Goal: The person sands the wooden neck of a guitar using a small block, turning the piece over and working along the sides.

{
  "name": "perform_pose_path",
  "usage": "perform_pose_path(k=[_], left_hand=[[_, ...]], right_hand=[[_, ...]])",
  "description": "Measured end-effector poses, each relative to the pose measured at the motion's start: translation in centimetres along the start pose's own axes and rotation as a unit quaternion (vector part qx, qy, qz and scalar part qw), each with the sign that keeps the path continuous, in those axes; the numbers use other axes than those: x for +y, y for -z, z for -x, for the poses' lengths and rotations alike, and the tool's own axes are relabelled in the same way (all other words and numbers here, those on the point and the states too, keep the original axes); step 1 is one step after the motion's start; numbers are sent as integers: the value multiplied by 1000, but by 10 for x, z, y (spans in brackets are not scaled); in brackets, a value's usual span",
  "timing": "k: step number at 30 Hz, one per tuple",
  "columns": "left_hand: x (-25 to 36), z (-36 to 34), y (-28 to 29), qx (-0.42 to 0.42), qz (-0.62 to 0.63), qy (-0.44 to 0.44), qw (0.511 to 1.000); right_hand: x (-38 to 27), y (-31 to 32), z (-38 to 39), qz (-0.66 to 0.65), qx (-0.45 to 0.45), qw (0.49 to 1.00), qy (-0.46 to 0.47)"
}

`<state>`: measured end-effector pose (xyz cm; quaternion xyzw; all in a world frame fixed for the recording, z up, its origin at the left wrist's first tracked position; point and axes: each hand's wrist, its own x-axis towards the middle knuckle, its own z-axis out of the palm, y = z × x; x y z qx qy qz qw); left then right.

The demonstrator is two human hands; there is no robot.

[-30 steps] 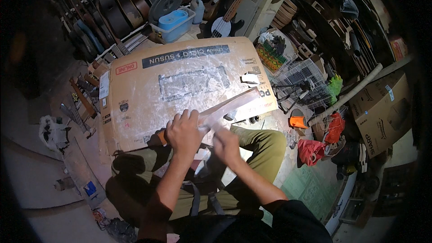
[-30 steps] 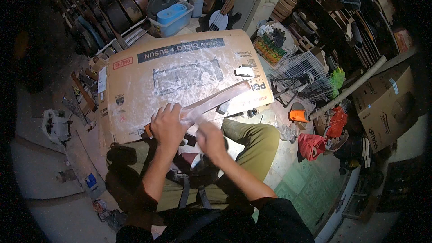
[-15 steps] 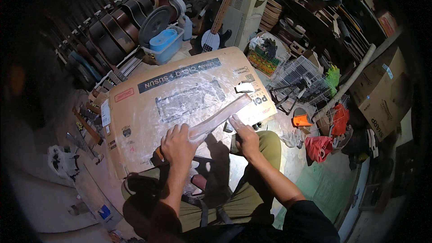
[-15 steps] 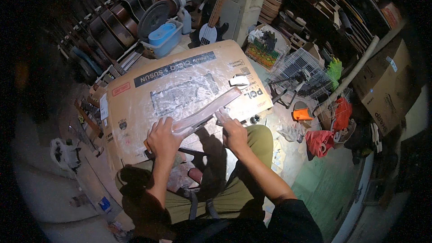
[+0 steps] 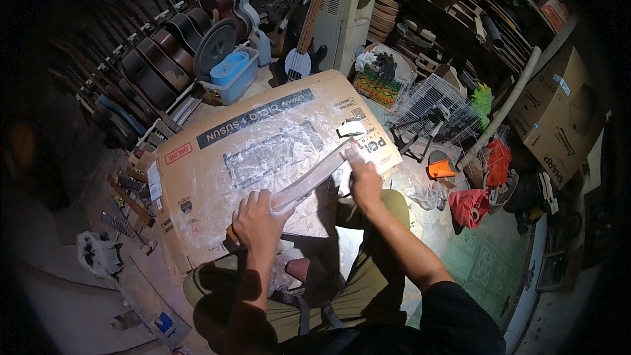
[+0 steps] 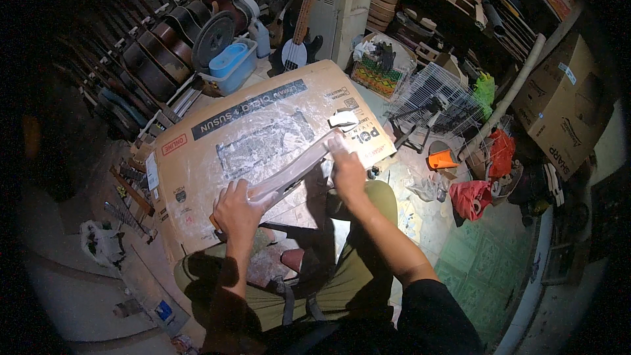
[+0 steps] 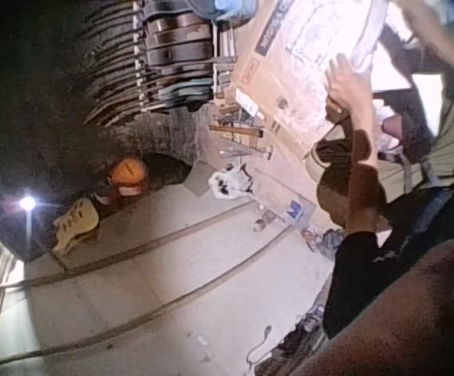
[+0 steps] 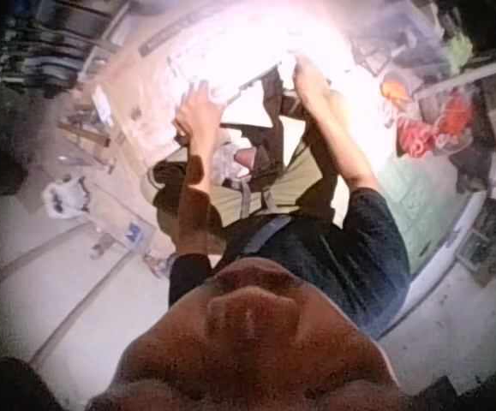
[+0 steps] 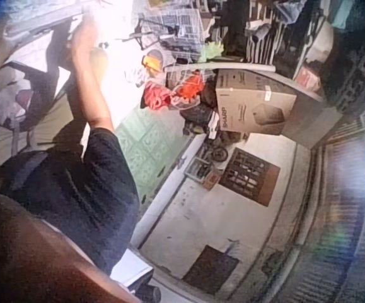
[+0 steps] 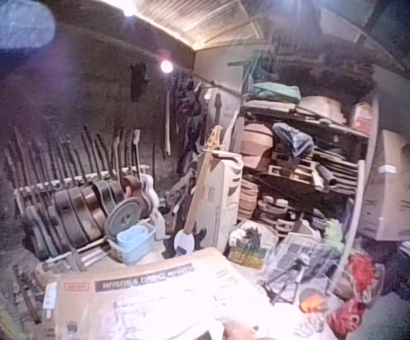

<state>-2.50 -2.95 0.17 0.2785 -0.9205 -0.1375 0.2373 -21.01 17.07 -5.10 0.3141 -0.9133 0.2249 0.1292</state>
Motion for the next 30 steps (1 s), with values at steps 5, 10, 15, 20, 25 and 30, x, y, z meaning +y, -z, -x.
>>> perform_pose_path(k=[5, 10, 15, 20, 25, 30], left_hand=[[2, 2, 0, 12, -18, -1, 1000], [5, 4, 4, 7, -21, 0, 1000], [6, 8, -1, 19, -11, -7, 1000], [4, 0, -2, 20, -8, -11, 1000], [-1, 0, 5, -7, -3, 5, 1000], [3, -2, 5, 24, 0, -7, 1000]], right_hand=[[6, 7, -12, -48, -21, 997, -61], [-14, 1, 6, -24, 9, 996, 88], [3, -5, -6, -8, 3, 998, -59], [16, -11, -18, -64, 97, 993, 28], [-16, -2, -7, -65, 28, 996, 51], [-12, -4, -14, -32, -2, 999, 28]])
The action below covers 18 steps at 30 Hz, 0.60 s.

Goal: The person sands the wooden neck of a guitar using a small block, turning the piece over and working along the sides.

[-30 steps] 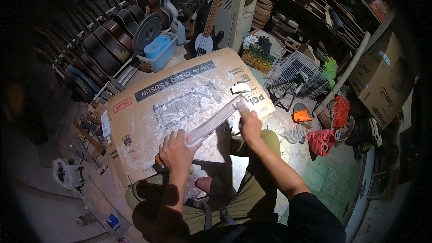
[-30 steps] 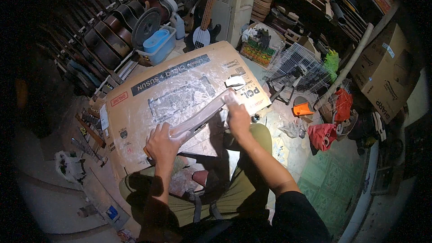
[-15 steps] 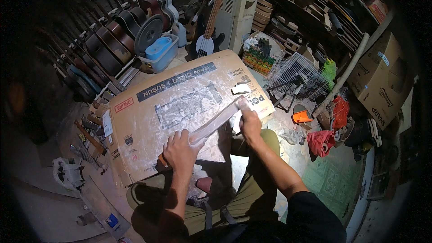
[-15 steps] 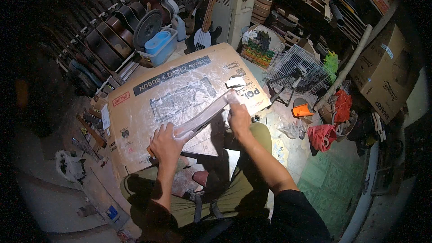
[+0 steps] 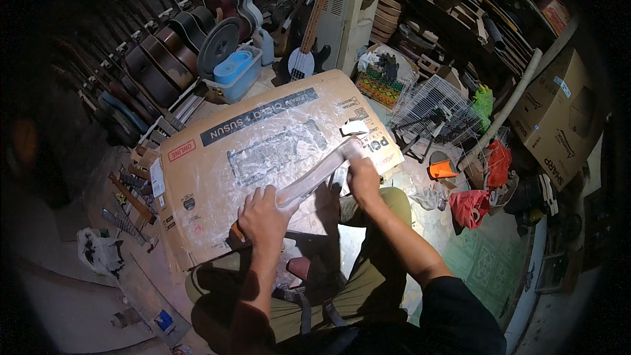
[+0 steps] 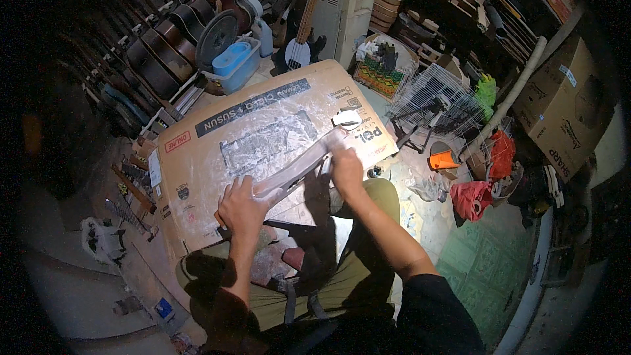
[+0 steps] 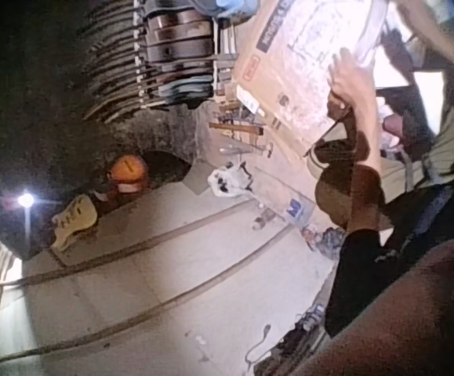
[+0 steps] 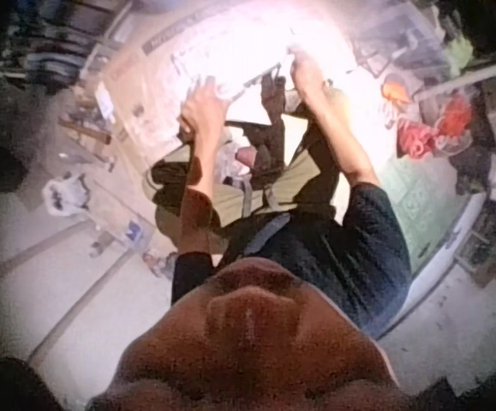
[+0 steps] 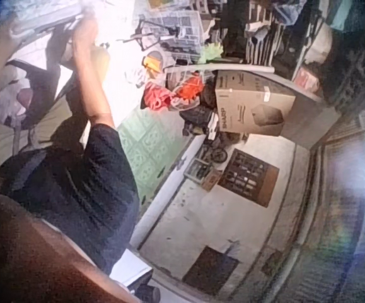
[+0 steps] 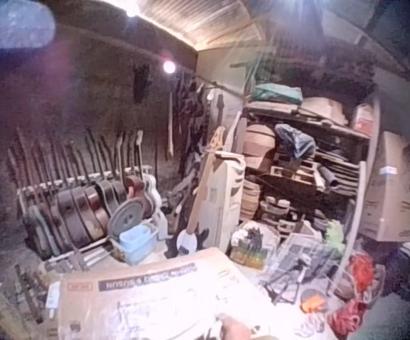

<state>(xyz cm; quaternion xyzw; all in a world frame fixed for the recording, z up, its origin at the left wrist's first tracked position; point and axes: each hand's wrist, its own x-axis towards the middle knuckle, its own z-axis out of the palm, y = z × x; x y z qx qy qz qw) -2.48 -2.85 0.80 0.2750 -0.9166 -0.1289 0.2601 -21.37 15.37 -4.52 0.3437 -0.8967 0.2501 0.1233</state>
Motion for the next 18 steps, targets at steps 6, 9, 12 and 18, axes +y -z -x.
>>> perform_pose_path(k=[6, 9, 12, 18], left_hand=[[-1, -1, -5, -9, -4, 5, 1000], [-3, 2, -1, -24, -9, 13, 1000], [1, 5, 1, -24, -6, 2, 1000], [2, 13, 3, -33, -10, 5, 999]], right_hand=[[23, -4, -21, 41, 54, 995, -76], [5, 2, -2, 57, -35, 998, 19], [23, 10, -19, 53, -11, 998, -18], [3, 12, -2, 45, -82, 994, 60]])
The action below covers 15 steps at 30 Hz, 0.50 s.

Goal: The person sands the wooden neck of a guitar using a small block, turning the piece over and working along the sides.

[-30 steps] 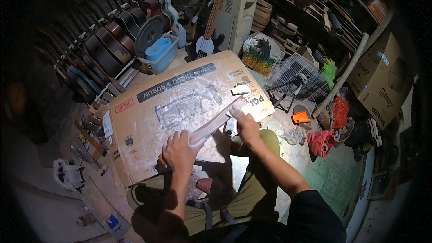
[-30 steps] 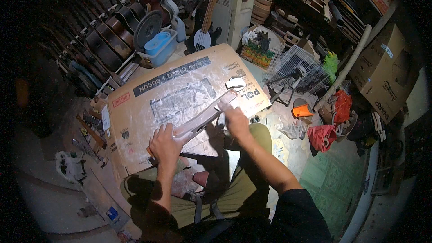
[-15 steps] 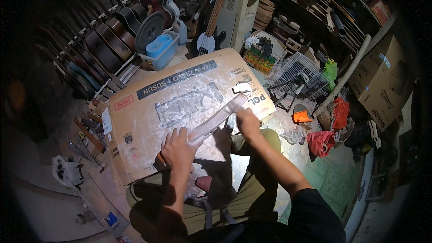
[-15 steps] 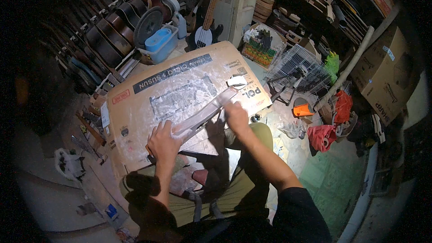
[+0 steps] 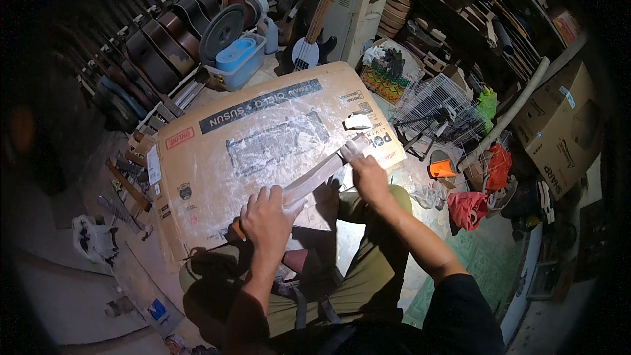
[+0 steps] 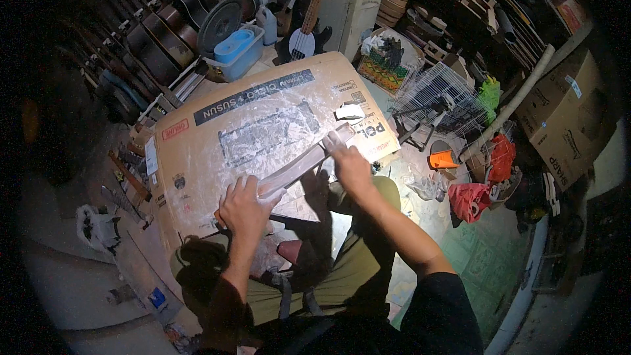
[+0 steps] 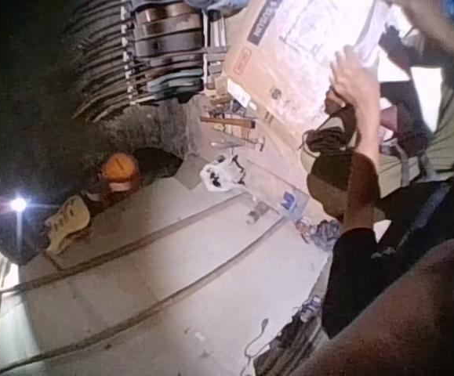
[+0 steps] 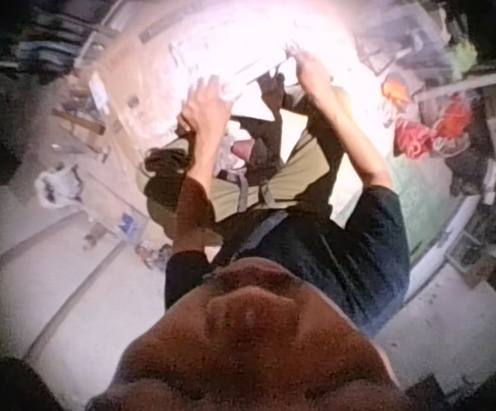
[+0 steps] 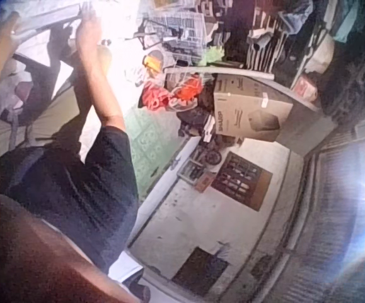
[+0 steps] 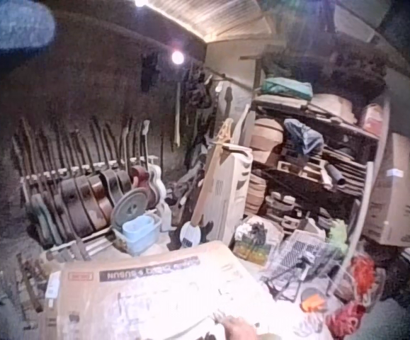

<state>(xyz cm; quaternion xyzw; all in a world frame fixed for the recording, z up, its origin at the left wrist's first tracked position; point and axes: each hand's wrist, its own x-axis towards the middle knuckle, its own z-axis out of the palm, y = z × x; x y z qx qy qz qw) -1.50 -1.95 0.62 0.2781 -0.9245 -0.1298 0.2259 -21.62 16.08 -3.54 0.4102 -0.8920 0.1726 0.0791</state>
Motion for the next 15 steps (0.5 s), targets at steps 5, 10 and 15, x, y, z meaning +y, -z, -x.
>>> perform_pose_path(k=[5, 10, 15], left_hand=[[8, 6, -1, 5, 6, 0, 1000], [16, 14, -3, 25, 14, -3, 1000], [17, 20, 1, 25, 10, 8, 1000]], right_hand=[[12, -7, -5, 42, -10, 996, -76], [32, 2, -12, 7, 0, 998, -65], [-24, 9, 13, -68, -75, 995, 9]])
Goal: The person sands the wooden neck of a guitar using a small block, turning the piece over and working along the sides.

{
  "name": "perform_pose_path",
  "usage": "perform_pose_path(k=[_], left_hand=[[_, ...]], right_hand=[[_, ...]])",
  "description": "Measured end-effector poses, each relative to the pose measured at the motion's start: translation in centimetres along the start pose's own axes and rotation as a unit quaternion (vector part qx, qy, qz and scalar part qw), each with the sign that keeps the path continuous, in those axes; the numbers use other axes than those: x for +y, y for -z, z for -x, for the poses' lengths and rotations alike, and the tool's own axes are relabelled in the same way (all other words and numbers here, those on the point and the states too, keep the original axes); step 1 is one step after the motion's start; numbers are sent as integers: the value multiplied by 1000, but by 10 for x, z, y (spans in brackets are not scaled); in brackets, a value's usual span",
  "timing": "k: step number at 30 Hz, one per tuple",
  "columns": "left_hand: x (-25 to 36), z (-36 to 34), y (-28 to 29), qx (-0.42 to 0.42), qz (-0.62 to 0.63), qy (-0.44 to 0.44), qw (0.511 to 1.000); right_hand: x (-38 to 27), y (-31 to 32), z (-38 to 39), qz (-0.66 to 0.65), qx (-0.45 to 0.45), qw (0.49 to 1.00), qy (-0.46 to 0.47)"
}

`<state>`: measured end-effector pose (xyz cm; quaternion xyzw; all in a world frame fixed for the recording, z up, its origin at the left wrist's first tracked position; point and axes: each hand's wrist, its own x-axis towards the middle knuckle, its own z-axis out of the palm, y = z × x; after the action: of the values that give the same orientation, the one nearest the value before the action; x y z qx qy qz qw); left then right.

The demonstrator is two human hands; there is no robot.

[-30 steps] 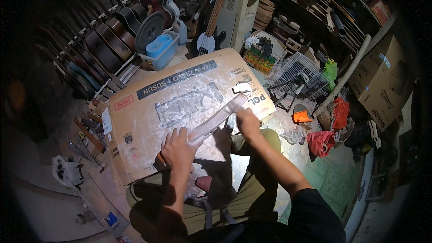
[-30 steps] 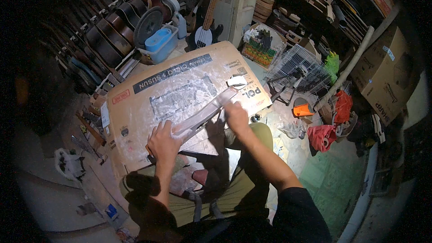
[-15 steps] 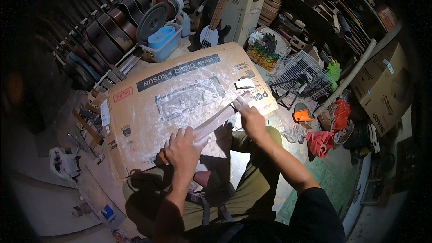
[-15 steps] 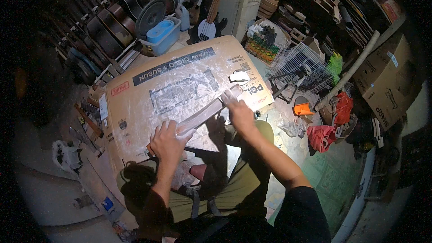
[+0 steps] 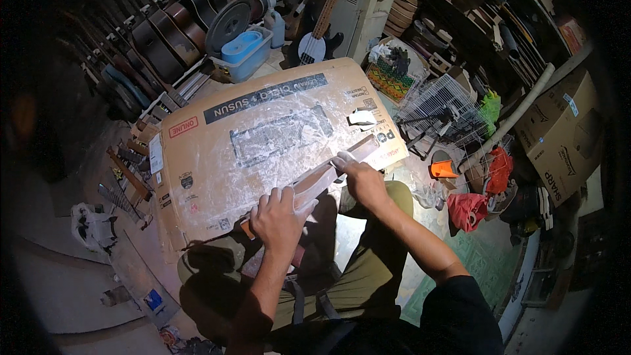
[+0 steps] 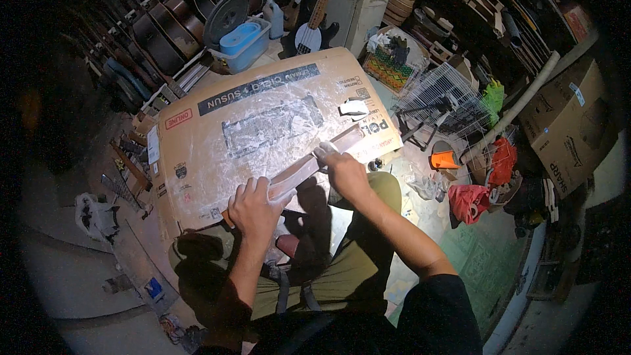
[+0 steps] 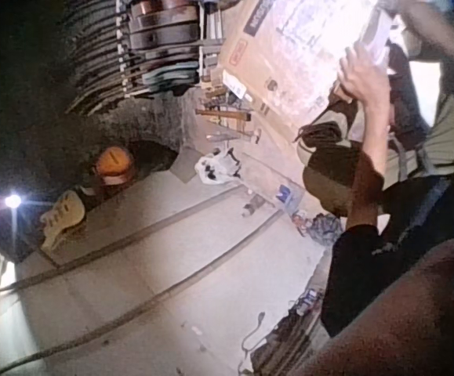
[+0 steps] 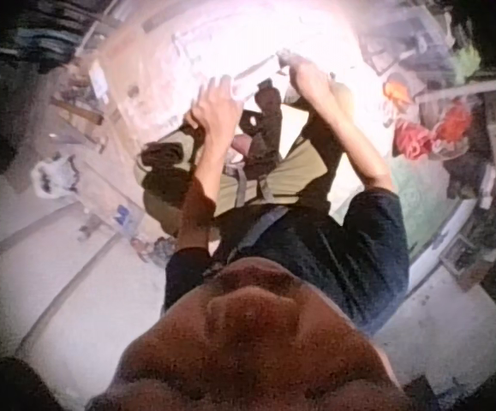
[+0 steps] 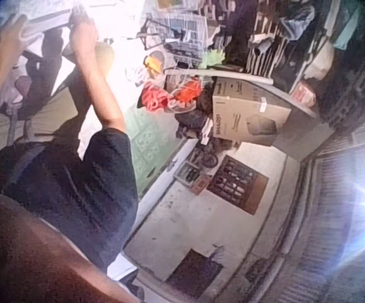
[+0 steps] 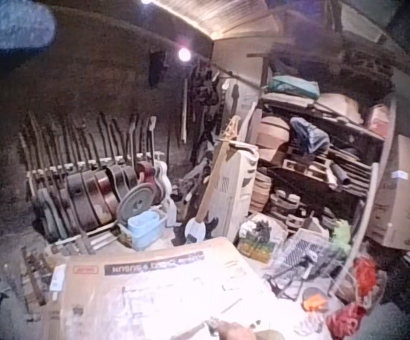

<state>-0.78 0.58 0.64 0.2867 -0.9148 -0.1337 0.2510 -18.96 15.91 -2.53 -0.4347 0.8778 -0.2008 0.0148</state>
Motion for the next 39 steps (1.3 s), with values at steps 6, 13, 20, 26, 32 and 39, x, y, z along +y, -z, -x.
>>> perform_pose_path(k=[6, 13, 20, 26, 32, 39], left_hand=[[2, 0, -1, 4, 13, 0, 1000], [4, -1, -1, 12, 4, 3, 1000], [5, -1, 1, 19, -2, -2, 1000], [3, 2, -2, 0, -7, -12, 1000], [4, 10, -7, 2, -10, 11, 1000], [2, 13, -4, -2, -16, 12, 1000]], right_hand=[[2, -13, 6, 22, 34, 998, -40], [-17, -5, 10, -32, 22, 999, -21], [-15, -7, 8, -84, -33, 995, -37], [-42, -10, 12, -192, -3, 981, 15], [-52, -7, 19, -257, -17, 963, 72], [-59, -4, 21, -251, -32, 967, 39]])
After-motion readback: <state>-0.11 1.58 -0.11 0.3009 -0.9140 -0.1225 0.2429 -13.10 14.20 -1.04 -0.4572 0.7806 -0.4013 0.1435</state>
